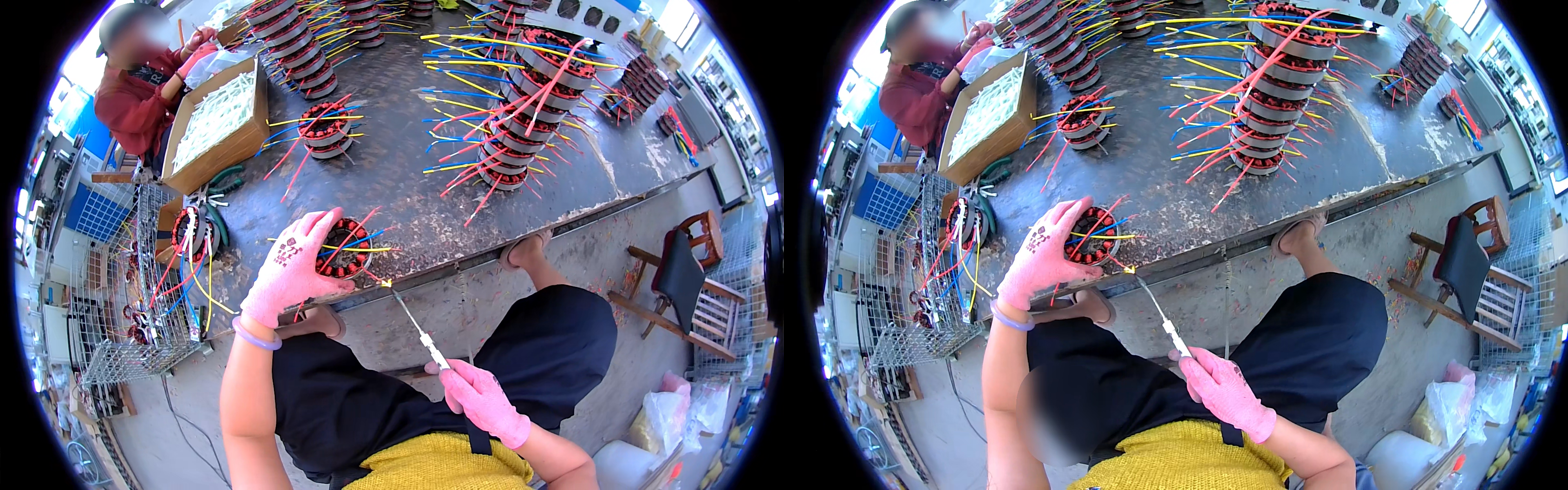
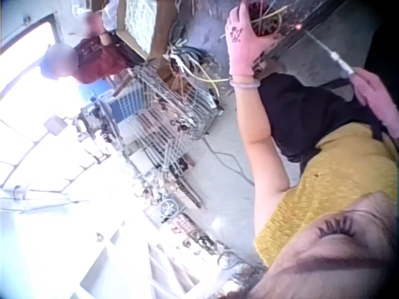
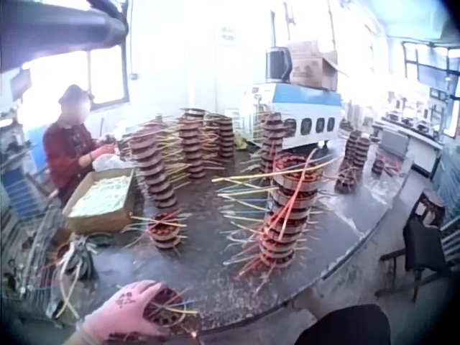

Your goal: The person uses a handheld lighter to fuse the tips of colored wires on a copper coil. They pick up individual coils, apply the flame to the wire ends, and then place the processed coils onto a stack on the table.

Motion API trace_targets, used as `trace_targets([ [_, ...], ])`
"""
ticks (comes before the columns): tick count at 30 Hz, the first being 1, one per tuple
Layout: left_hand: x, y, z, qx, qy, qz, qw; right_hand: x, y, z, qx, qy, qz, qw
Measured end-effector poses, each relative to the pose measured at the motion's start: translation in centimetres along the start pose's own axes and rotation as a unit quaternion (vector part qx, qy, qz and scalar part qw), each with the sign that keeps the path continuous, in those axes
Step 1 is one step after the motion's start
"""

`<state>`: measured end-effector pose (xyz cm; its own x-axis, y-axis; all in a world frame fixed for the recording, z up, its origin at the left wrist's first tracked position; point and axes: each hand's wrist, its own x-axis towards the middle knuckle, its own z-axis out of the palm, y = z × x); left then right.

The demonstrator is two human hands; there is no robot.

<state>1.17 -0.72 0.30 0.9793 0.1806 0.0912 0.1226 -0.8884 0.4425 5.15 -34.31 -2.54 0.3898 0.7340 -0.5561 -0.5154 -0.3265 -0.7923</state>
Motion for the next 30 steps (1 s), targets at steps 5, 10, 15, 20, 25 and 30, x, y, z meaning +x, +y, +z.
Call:
trace_targets([
  [5,0.0,0.1,0.0,0.002,-0.006,-0.014,1.000,-0.3,-0.6,0.0,-0.010,0.004,0.000,1.000],
  [10,0.1,0.3,-0.1,-0.004,-0.006,-0.017,1.000,-0.3,-0.9,0.1,-0.008,-0.003,-0.002,1.000],
  [15,0.0,0.1,0.0,-0.003,-0.010,-0.022,1.000,-0.2,-0.8,0.3,-0.002,0.000,0.008,1.000],
  [20,0.1,0.3,0.0,-0.009,-0.010,-0.023,1.000,-0.2,-0.2,0.1,0.031,0.003,0.006,0.999],
  [25,0.0,0.3,0.0,-0.001,-0.011,-0.025,1.000,-0.1,-0.1,0.2,0.049,-0.006,0.000,0.999],
  [30,0.0,0.2,0.0,-0.003,-0.006,-0.017,1.000,-0.2,-0.1,0.1,0.020,0.000,-0.002,1.000],
])
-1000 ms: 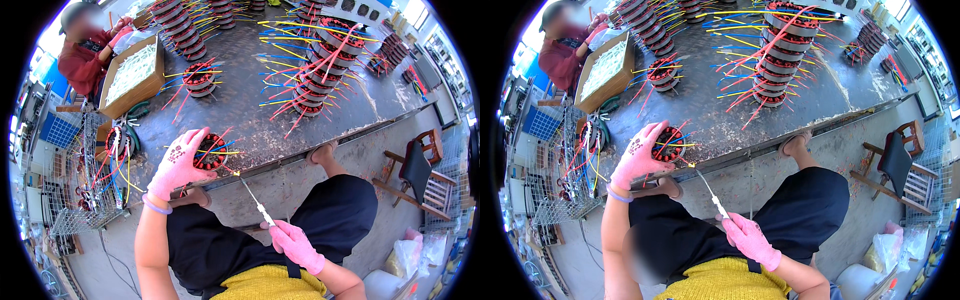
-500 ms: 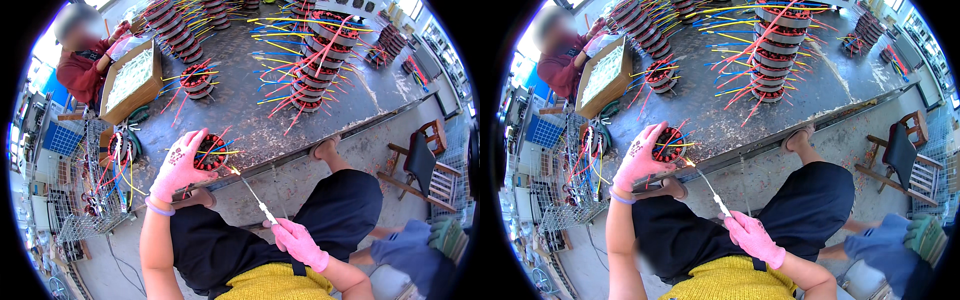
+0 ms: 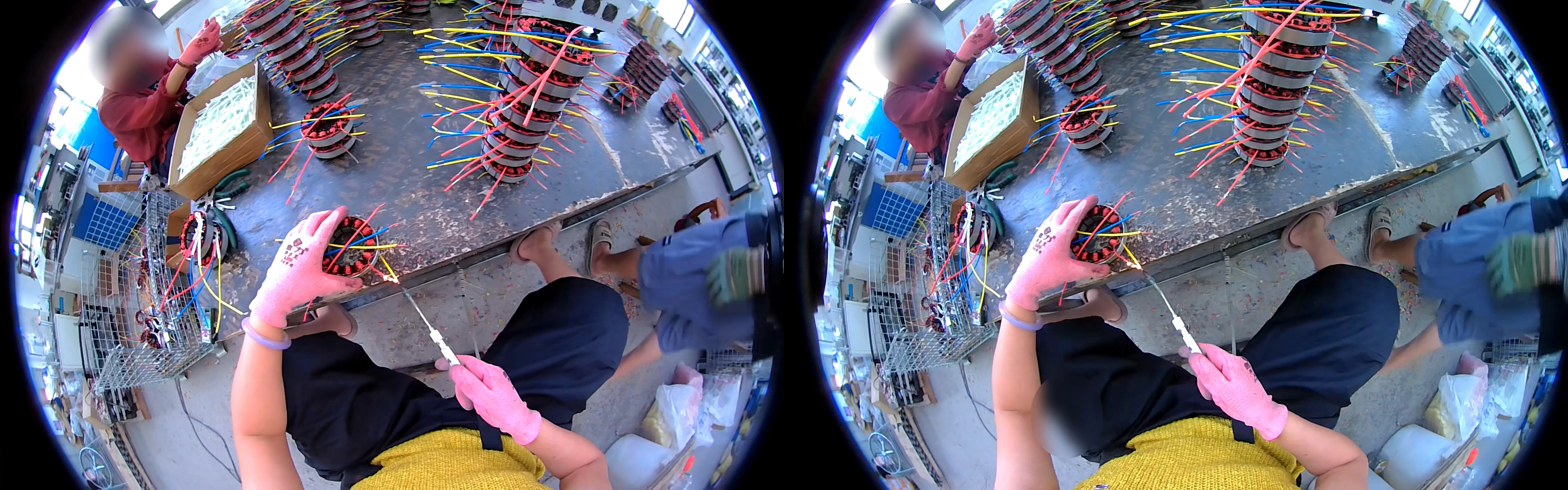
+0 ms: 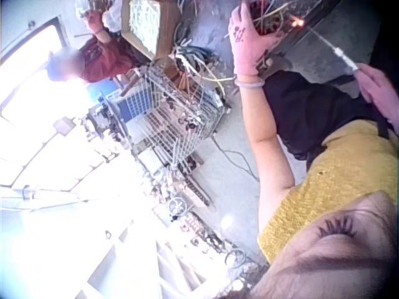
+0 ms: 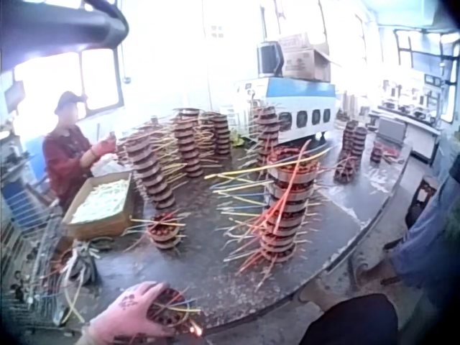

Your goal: The person uses a handheld lighter to fuse the tips of colored wires on a copper coil. They pick up individual coils, apply the flame to the wire ends, and then place the processed coils onto a stack on the table.

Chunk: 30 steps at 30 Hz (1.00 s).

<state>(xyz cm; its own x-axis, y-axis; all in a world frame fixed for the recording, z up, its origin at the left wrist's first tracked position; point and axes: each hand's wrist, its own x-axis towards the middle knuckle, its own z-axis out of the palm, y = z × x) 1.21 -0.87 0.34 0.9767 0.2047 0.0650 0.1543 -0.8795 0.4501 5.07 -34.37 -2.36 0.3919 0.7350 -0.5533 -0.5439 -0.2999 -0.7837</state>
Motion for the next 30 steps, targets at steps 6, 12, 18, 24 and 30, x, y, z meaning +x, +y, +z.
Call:
trace_targets([
  [6,0.04,-0.13,0.20,-0.002,-0.002,-0.002,1.000,0.07,-0.05,0.03,-0.005,-0.001,0.007,1.000],
  [12,0.00,0.02,0.09,-0.009,-0.006,-0.005,1.000,-0.05,-0.25,0.02,-0.011,0.002,0.005,1.000],
  [18,-0.02,0.18,0.05,-0.005,-0.006,-0.006,1.000,0.01,-0.35,0.13,-0.007,-0.001,0.008,1.000],
  [24,0.03,0.09,0.06,-0.001,-0.006,-0.006,1.000,0.02,-0.11,-0.01,-0.013,0.000,0.007,1.000],
  [30,0.04,-0.18,0.25,0.005,-0.007,-0.003,1.000,-0.04,-0.05,-0.02,-0.008,0.002,0.000,1.000],
])
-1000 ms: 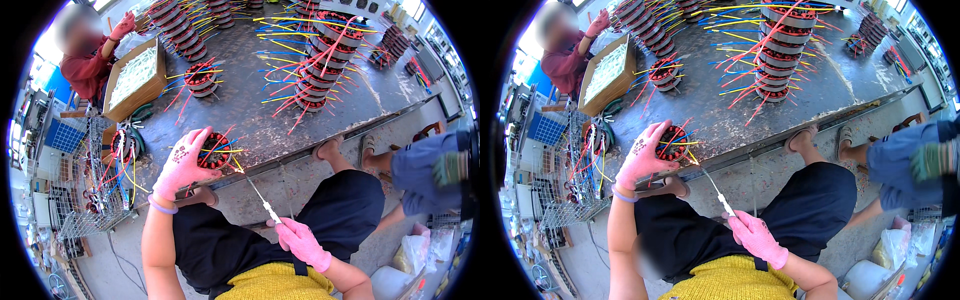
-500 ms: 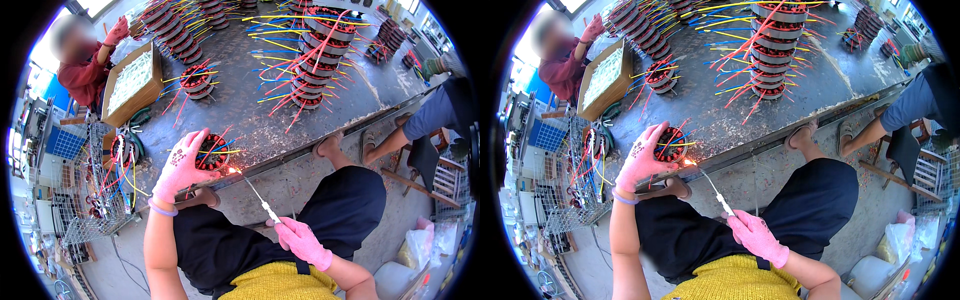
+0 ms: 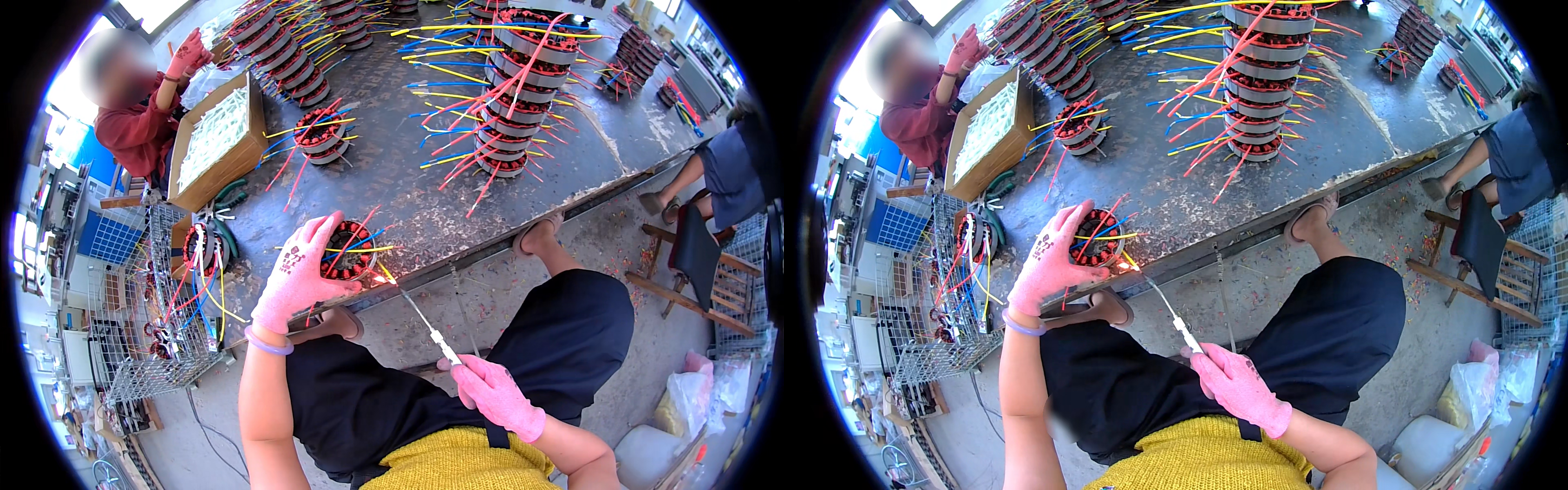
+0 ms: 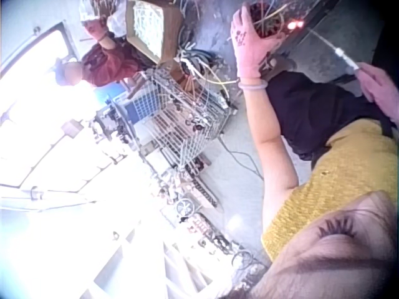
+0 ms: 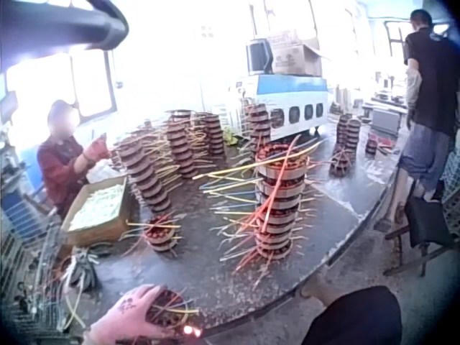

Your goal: The person uses a handheld lighter to fuse the tips of colored wires on a copper coil. They pick up individual coils, apply the flame to the wire ends, and then place the processed coils onto a stack on the table.

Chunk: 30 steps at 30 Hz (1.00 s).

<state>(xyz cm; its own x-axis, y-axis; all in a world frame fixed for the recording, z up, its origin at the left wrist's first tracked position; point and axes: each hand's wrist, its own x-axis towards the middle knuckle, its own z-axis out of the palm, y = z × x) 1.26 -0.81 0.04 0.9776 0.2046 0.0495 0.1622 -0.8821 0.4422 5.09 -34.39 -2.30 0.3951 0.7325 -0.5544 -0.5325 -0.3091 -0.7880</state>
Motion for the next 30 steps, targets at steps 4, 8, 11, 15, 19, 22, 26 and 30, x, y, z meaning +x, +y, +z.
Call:
trace_targets([
  [4,0.00,-0.03,-0.06,-0.001,0.000,0.001,1.000,-0.08,-0.19,0.00,-0.005,0.002,0.000,1.000],
  [8,-0.02,0.12,-0.07,-0.010,-0.002,-0.001,1.000,0.02,0.03,-0.16,-0.027,0.001,0.004,1.000],
  [11,-0.06,0.19,-0.11,-0.010,-0.002,-0.005,1.000,-0.02,-0.12,-0.15,-0.026,0.000,0.004,1.000],
  [15,-0.04,0.20,-0.10,-0.007,-0.003,-0.003,1.000,0.00,-0.09,-0.06,-0.011,0.002,0.008,1.000],
  [19,-0.07,0.16,-0.13,-0.002,-0.001,-0.001,1.000,0.02,-0.03,-0.07,-0.008,0.001,0.013,1.000],
  [22,0.00,0.28,-0.18,-0.005,-0.001,-0.004,1.000,0.03,-0.01,0.01,0.001,-0.002,0.007,1.000],
  [26,-0.01,0.08,-0.01,-0.009,0.001,0.000,1.000,0.00,0.01,-0.02,-0.008,-0.002,0.010,1.000],
  [30,0.02,0.08,-0.02,-0.009,-0.002,0.000,1.000,-0.08,0.27,-0.24,-0.004,0.001,0.003,1.000],
])
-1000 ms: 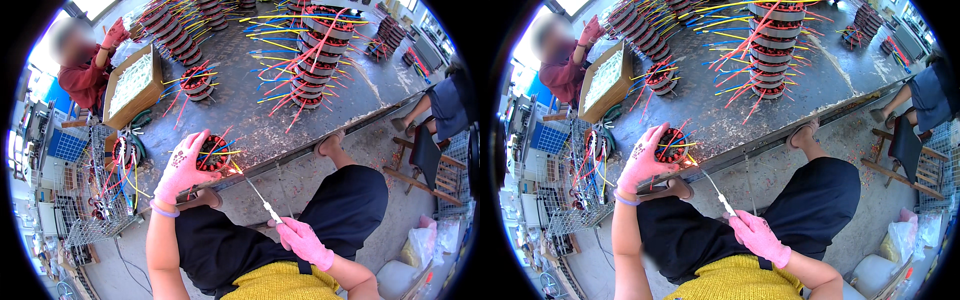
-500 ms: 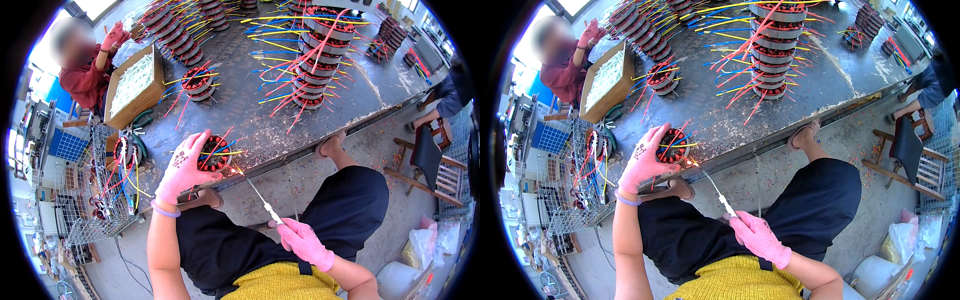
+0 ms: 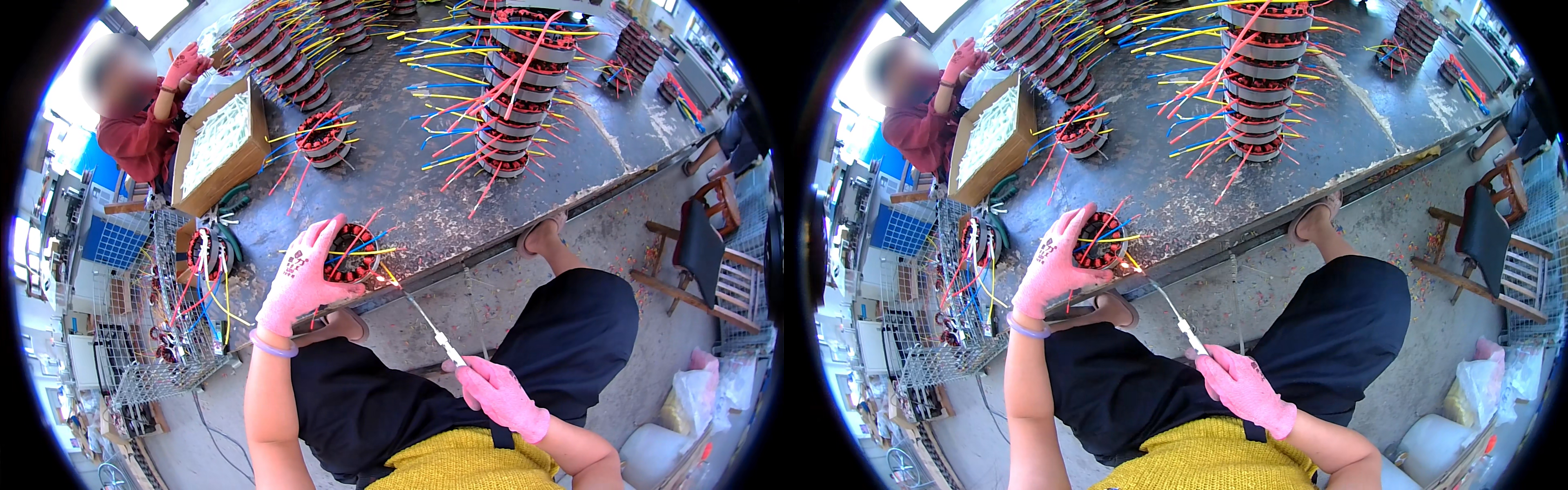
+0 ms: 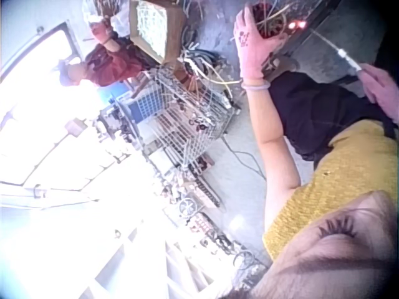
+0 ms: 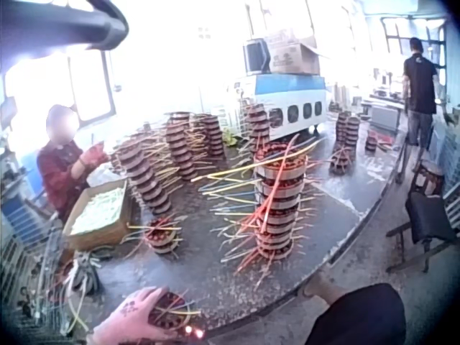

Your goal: The person uses a handheld lighter to fuse the tips of colored wires on a copper coil. They pick up individual coils, apply the flame to the wire ends, and then place the processed coils onto a stack on the table.

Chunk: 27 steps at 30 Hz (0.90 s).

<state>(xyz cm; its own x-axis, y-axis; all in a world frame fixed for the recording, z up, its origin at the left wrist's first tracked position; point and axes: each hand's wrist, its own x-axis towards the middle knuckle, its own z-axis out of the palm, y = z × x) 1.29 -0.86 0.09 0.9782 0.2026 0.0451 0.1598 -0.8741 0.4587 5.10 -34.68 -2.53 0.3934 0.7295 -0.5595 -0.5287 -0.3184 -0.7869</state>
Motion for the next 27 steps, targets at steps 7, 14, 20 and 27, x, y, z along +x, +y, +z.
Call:
trace_targets([
  [7,-0.04,-0.07,-0.01,0.000,-0.001,-0.005,1.000,-0.03,-0.07,-0.02,0.017,0.004,-0.005,1.000],
  [14,-0.13,-0.08,0.07,0.009,0.003,-0.003,1.000,0.13,-0.46,0.31,-0.017,-0.003,0.007,1.000],
  [20,-0.03,0.08,-0.08,0.010,-0.002,-0.002,1.000,0.21,-0.49,0.29,-0.024,-0.002,-0.005,1.000],
  [27,-0.11,0.05,-0.05,0.010,-0.003,-0.005,1.000,0.13,-0.63,0.32,-0.034,0.002,-0.003,0.999],
])
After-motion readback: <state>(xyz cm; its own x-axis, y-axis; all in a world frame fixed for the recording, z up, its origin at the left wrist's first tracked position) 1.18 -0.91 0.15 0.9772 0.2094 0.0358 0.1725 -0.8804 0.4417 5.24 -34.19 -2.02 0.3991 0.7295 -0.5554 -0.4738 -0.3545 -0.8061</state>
